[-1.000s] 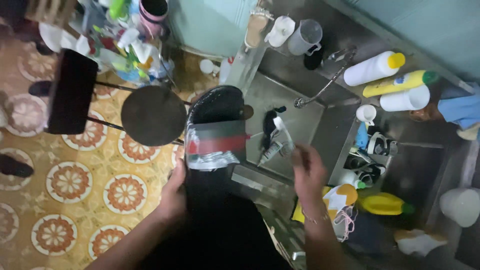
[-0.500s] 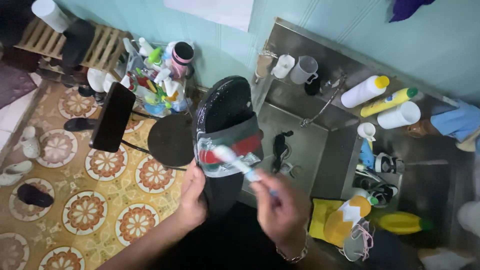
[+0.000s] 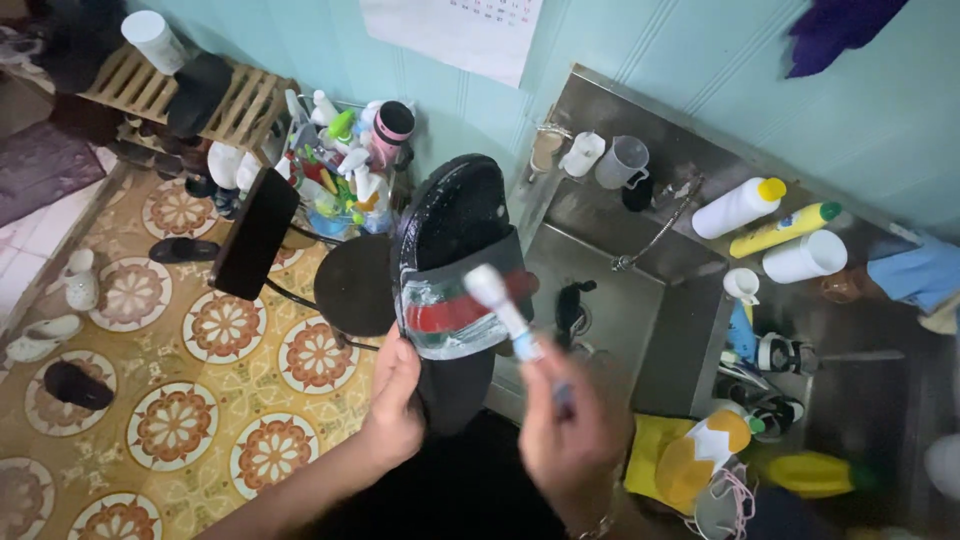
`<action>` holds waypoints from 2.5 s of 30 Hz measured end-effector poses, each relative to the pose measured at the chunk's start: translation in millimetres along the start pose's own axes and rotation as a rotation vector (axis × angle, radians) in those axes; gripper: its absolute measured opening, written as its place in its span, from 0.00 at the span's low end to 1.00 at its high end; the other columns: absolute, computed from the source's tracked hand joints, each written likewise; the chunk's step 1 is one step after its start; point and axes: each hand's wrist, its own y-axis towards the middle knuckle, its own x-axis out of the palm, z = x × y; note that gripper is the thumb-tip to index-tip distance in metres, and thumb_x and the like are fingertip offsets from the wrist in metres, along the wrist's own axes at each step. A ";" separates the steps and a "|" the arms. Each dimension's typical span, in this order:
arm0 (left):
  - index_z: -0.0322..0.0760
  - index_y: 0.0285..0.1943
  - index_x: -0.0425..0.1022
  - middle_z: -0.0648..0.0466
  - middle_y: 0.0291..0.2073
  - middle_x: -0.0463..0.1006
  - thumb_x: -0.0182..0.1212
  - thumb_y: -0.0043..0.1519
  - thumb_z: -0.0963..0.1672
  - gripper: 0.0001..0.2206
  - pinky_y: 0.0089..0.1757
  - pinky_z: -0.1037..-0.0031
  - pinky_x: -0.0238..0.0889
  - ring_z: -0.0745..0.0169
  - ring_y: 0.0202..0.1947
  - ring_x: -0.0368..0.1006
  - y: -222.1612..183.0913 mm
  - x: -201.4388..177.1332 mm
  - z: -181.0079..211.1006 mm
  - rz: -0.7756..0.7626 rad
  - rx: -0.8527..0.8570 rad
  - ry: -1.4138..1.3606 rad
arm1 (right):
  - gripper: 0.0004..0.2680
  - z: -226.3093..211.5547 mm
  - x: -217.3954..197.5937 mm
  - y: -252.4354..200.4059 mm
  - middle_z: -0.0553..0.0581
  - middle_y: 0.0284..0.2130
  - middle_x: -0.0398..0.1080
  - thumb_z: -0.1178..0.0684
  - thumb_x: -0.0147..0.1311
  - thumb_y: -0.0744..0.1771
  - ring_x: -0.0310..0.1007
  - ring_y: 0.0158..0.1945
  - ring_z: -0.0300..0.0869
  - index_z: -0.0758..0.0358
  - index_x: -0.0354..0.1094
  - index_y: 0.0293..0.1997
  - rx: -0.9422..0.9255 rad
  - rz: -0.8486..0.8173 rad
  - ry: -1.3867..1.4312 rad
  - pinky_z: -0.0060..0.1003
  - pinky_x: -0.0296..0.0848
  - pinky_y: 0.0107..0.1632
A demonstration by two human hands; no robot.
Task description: Cleaning a pair of slippers with a toothbrush and cleaning agent.
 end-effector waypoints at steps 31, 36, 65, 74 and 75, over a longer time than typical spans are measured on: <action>0.24 0.73 0.59 0.44 0.66 0.70 0.39 0.74 0.51 0.26 0.66 0.66 0.51 0.57 0.67 0.64 -19.0 -5.7 0.8 0.001 0.078 0.157 | 0.07 -37.2 -6.4 -0.1 0.54 0.29 0.75 0.57 0.62 0.66 0.75 0.29 0.36 0.64 0.72 0.47 -0.188 -0.043 0.053 0.29 0.69 0.29; 0.25 0.73 0.59 0.45 0.66 0.70 0.39 0.74 0.51 0.26 0.66 0.66 0.51 0.57 0.67 0.64 -20.4 -1.0 9.4 -0.008 0.082 0.163 | 0.09 -4.8 -2.2 -10.0 0.51 0.26 0.78 0.59 0.63 0.66 0.70 0.18 0.34 0.65 0.75 0.50 0.037 -0.063 0.004 0.30 0.62 0.21; 0.30 0.69 0.62 0.41 0.60 0.74 0.39 0.72 0.50 0.24 0.61 0.58 0.60 0.49 0.60 0.71 -21.0 -9.0 -8.9 0.192 -0.073 -0.268 | 0.07 -11.2 -11.2 -6.9 0.54 0.32 0.78 0.58 0.60 0.67 0.74 0.26 0.32 0.65 0.73 0.49 -0.114 0.006 0.073 0.25 0.65 0.24; 0.25 0.71 0.61 0.33 0.59 0.74 0.32 0.73 0.56 0.32 0.57 0.53 0.66 0.40 0.56 0.74 -16.5 -15.4 11.0 -0.027 -0.343 -0.470 | 0.06 -9.7 -16.4 3.3 0.58 0.37 0.77 0.61 0.61 0.68 0.79 0.35 0.35 0.63 0.73 0.50 -0.160 0.057 0.151 0.28 0.73 0.34; 0.25 0.71 0.61 0.33 0.59 0.74 0.32 0.73 0.56 0.32 0.57 0.53 0.66 0.40 0.56 0.74 -13.7 -10.6 19.2 -0.029 -0.342 -0.469 | 0.06 -9.7 -17.4 2.7 0.58 0.37 0.77 0.61 0.61 0.68 0.79 0.35 0.35 0.63 0.73 0.50 -0.160 0.059 0.151 0.28 0.73 0.34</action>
